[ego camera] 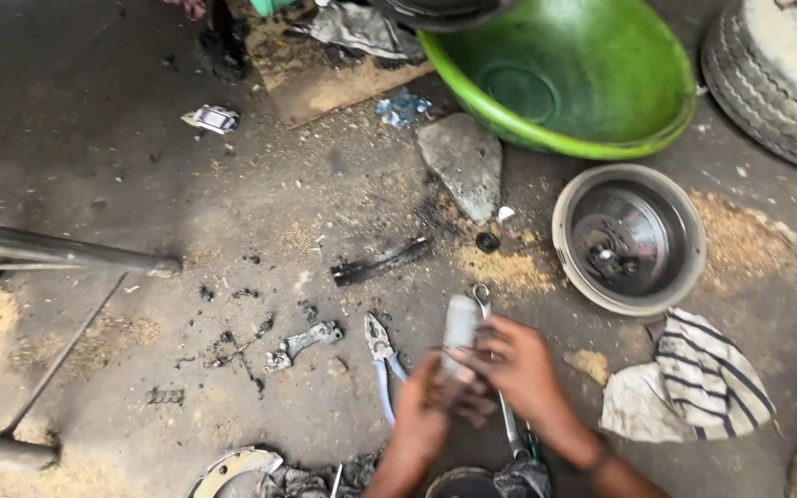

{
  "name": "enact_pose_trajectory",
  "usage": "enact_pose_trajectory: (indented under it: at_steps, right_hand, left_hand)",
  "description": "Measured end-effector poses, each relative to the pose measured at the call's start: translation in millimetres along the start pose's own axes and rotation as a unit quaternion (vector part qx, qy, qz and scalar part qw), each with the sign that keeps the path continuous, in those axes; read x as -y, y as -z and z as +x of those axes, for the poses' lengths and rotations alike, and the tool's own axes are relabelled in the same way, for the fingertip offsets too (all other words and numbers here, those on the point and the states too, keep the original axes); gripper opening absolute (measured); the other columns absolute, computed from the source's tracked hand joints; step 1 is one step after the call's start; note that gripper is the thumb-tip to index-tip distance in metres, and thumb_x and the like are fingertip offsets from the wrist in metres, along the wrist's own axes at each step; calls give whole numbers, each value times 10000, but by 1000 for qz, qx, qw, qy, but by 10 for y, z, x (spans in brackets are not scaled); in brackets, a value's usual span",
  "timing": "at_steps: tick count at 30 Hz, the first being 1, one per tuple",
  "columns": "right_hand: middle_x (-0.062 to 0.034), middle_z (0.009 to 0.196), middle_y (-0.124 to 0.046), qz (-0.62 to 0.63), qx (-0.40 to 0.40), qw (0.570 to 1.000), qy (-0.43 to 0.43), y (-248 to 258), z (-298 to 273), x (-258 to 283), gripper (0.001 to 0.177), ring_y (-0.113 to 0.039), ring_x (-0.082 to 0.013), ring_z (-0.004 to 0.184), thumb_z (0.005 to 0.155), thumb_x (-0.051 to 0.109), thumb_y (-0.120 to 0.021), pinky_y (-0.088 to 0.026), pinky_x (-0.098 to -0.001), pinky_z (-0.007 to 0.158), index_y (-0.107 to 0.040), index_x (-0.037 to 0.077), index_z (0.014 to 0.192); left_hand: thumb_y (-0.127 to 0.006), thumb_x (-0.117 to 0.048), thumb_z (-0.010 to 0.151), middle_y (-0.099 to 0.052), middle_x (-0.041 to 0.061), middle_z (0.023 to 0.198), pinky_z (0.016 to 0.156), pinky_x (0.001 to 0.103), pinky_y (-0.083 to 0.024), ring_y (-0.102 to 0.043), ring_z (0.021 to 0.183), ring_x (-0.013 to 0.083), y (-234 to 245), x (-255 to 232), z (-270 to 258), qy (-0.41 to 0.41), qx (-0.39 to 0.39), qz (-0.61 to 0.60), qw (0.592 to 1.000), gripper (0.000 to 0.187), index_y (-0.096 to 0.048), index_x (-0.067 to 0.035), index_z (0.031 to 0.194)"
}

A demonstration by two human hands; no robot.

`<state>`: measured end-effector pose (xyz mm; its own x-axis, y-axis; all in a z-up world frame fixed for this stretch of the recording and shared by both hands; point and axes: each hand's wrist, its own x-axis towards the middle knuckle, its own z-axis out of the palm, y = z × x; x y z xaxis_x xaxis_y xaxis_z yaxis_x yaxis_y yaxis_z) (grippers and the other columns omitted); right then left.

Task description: Cleaning and inspecting drum brake components including shoes and springs using a rag and a basin of fluid.

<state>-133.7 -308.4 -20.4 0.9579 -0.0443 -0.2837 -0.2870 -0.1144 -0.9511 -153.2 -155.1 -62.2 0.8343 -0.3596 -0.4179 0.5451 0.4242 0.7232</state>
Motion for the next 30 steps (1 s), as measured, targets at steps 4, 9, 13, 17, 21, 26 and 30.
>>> enact_pose_trajectory:
  at_steps: [4, 9, 13, 17, 21, 26, 30]
  right_hand:
    - [-132, 864, -751, -144, -31, 982, 115, -269, 558, 259, 368, -723, -230, 815, 834, 302, -798, -582, -352, 709, -719, 6, 1038]
    - [-196, 852, -689, -393, -137, 888, 196, -262, 1334, 506, 646, -661, -288, 648, 883, 478, -767, -543, -407, 575, -675, -75, 1205]
    - [-113, 872, -721, -365, -106, 923, 63, -423, 1446, 440, 413, -688, -266, 627, 939, 395, -708, -533, -443, 537, -735, 42, 1152]
    - [-94, 895, -760, -284, -150, 934, 159, -490, 1389, 409, 275, -720, -172, 740, 830, 224, -816, -582, -333, 653, -769, 10, 996]
    - [-139, 929, -732, -294, -148, 926, 187, -517, 1300, 460, 352, -710, -201, 756, 799, 201, -871, -576, -350, 647, -748, -23, 1041]
    - [-93, 920, -777, -247, -118, 958, 79, -536, 1353, 249, 304, -750, -182, 752, 814, 221, -806, -598, -339, 634, -768, 52, 1064]
    - [-153, 908, -753, -285, -152, 910, 261, -598, 1195, 316, 350, -715, -216, 747, 781, 236, -869, -565, -350, 649, -779, -25, 996]
  left_hand:
    - [-648, -37, 863, -745, 95, 715, 511, 358, -522, -673, 582, 194, 556, -830, -100, -152, -219, 226, 937, 173, -737, -15, 1010]
    - [-641, -227, 957, -691, 216, 695, 583, 468, -510, -678, 591, 365, 880, -1990, -27, -195, -293, 602, 717, 195, -770, -107, 1041]
    - [-630, -258, 939, -731, 196, 766, 653, 492, -550, -707, 687, 397, 1007, -2023, 366, -156, -250, 707, 643, 199, -781, -141, 990]
    - [-668, -244, 893, -743, 193, 785, 694, 513, -556, -714, 731, 408, 1056, -1781, 433, -129, -228, 714, 649, 176, -770, -102, 906]
    - [-664, -181, 870, -721, 251, 782, 684, 539, -568, -713, 715, 449, 1000, -1587, 332, -128, -249, 710, 646, 149, -762, -88, 933]
    - [-634, -146, 879, -700, 281, 742, 658, 532, -575, -719, 684, 449, 862, -1295, 156, -134, -301, 630, 703, 161, -703, -3, 907]
    - [-630, -190, 920, -682, 301, 729, 659, 553, -561, -695, 696, 480, 851, -1159, 160, -131, -360, 627, 679, 212, -697, 7, 880]
